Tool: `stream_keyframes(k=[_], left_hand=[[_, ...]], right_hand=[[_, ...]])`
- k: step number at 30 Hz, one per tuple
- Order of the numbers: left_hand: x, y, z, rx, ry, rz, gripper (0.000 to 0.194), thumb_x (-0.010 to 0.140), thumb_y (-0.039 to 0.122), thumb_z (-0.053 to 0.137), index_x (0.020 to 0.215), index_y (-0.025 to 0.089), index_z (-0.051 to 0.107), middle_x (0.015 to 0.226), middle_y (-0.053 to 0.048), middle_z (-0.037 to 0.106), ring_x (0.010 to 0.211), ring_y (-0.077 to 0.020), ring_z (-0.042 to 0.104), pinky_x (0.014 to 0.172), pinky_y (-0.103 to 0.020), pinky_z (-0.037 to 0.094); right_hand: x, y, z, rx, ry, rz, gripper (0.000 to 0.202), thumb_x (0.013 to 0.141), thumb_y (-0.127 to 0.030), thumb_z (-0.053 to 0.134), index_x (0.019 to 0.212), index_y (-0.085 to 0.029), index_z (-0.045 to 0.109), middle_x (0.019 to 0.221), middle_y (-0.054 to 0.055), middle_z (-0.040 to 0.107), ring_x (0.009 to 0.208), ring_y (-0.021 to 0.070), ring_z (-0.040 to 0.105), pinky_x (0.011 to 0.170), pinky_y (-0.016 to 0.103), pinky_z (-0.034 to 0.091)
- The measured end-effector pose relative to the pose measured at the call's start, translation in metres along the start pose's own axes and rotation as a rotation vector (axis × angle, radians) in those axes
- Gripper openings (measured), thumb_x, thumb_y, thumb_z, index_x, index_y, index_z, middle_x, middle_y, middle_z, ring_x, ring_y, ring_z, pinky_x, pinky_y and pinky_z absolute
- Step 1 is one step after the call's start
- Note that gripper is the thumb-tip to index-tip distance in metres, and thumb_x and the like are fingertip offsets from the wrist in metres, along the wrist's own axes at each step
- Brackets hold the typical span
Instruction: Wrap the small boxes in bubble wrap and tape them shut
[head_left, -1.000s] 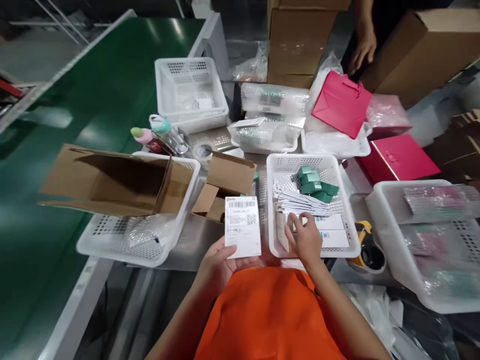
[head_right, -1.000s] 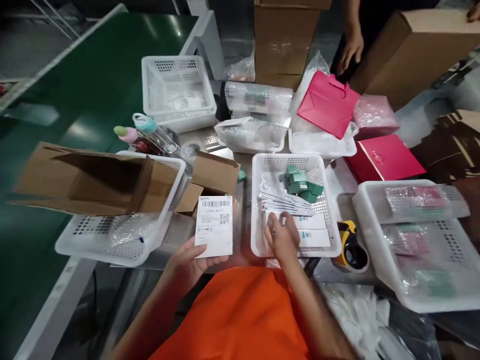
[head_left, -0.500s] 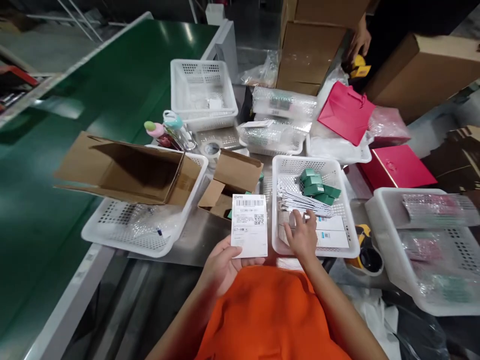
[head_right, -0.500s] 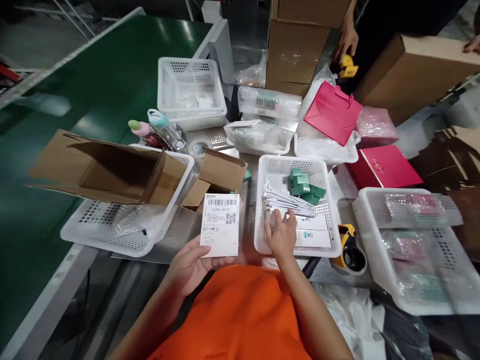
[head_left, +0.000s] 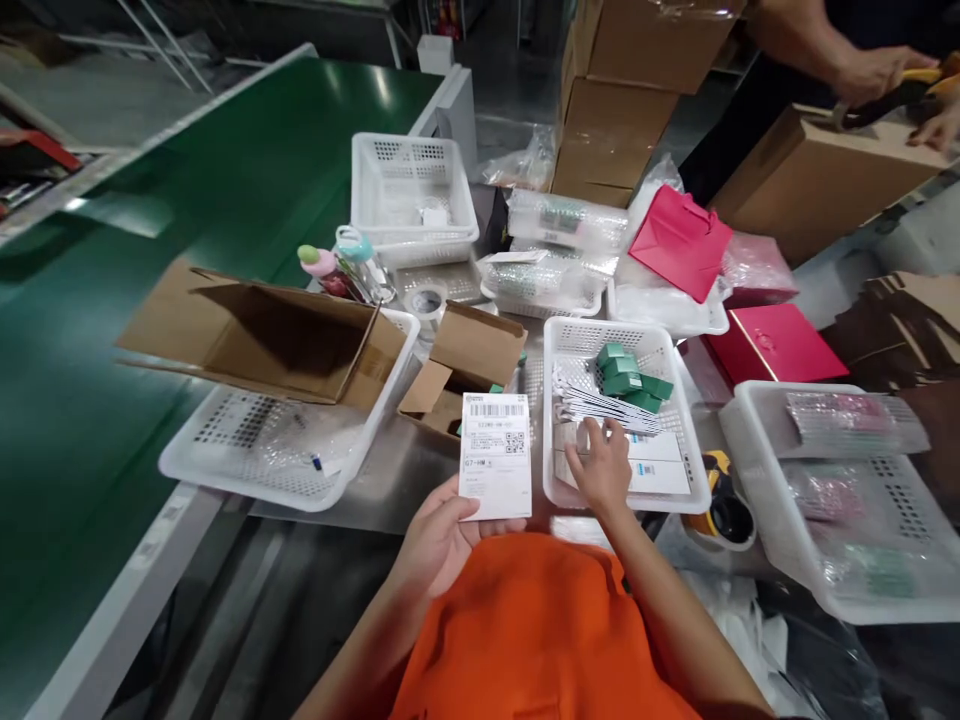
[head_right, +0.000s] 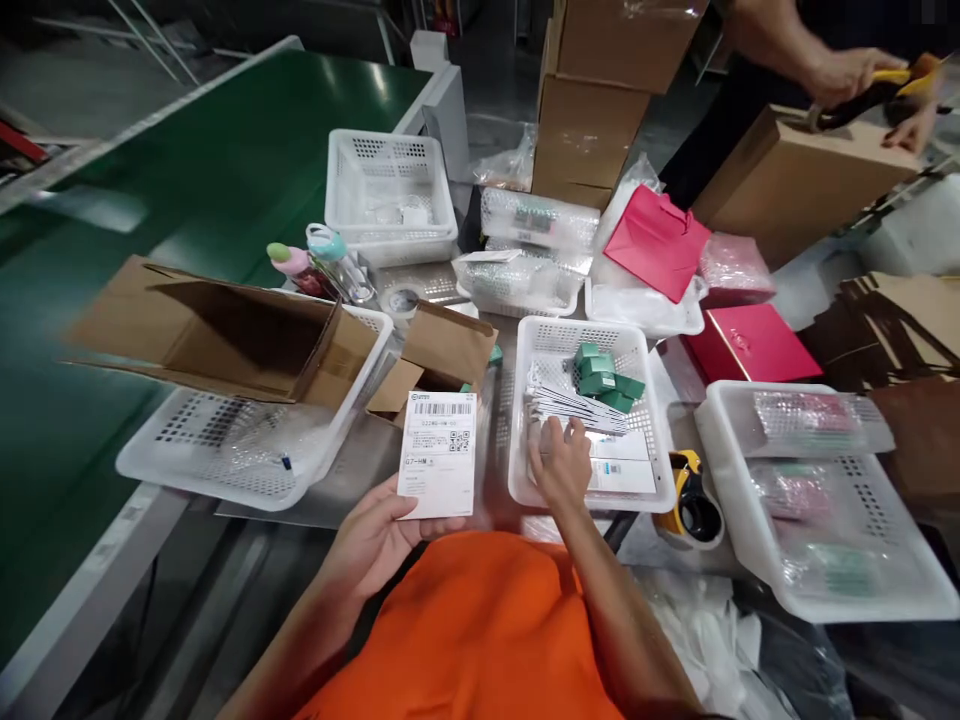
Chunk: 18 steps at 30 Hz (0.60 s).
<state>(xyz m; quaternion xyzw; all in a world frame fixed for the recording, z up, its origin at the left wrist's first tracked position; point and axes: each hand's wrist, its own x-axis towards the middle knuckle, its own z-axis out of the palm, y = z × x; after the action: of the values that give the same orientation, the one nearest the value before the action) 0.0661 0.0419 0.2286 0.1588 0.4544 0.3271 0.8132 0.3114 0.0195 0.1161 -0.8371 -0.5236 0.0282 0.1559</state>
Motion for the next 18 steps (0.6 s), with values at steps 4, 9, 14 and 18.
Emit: stream_keyframes(k=[4,9,14,18], left_hand=[[0.0,-0.004,-0.001,0.006,0.021,0.014,0.057,0.061,0.024,0.079,0.116,0.014,0.069,0.109,-0.015,0.078,0.108,-0.0399,0.071,0.09,-0.054,0.061],[0.018,-0.015,-0.029,0.076,0.099,0.069,0.056,0.059,0.027,0.084,0.11,0.016,0.065,0.106,-0.012,0.078,0.097,-0.0334,0.074,0.081,-0.046,0.064],[0.044,-0.031,-0.109,0.174,0.335,0.051,0.042,0.058,0.023,0.08,0.095,0.018,0.061,0.091,-0.006,0.078,0.08,-0.0267,0.075,0.073,-0.042,0.064],[0.064,-0.04,-0.169,0.192,0.532,0.043,0.034,0.057,0.016,0.073,0.089,0.019,0.06,0.082,-0.006,0.074,0.072,-0.0248,0.072,0.076,-0.042,0.062]], right_hand=[[0.0,0.0,0.0,-0.001,-0.01,0.022,0.048,0.089,-0.04,0.06,0.133,-0.021,0.059,0.14,0.017,0.045,0.114,0.0307,0.052,0.091,0.042,0.048],[-0.001,-0.001,-0.002,-0.03,-0.025,0.025,0.05,0.084,-0.031,0.064,0.133,-0.021,0.06,0.138,0.016,0.049,0.114,0.0304,0.053,0.093,0.042,0.048],[-0.003,0.002,-0.004,-0.042,-0.035,-0.002,0.051,0.082,-0.025,0.065,0.132,-0.022,0.06,0.138,0.014,0.051,0.114,0.0289,0.054,0.092,0.04,0.05],[-0.001,0.004,-0.004,-0.058,-0.049,-0.001,0.05,0.084,-0.027,0.065,0.134,-0.023,0.06,0.139,0.015,0.051,0.116,0.0303,0.055,0.089,0.04,0.05]])
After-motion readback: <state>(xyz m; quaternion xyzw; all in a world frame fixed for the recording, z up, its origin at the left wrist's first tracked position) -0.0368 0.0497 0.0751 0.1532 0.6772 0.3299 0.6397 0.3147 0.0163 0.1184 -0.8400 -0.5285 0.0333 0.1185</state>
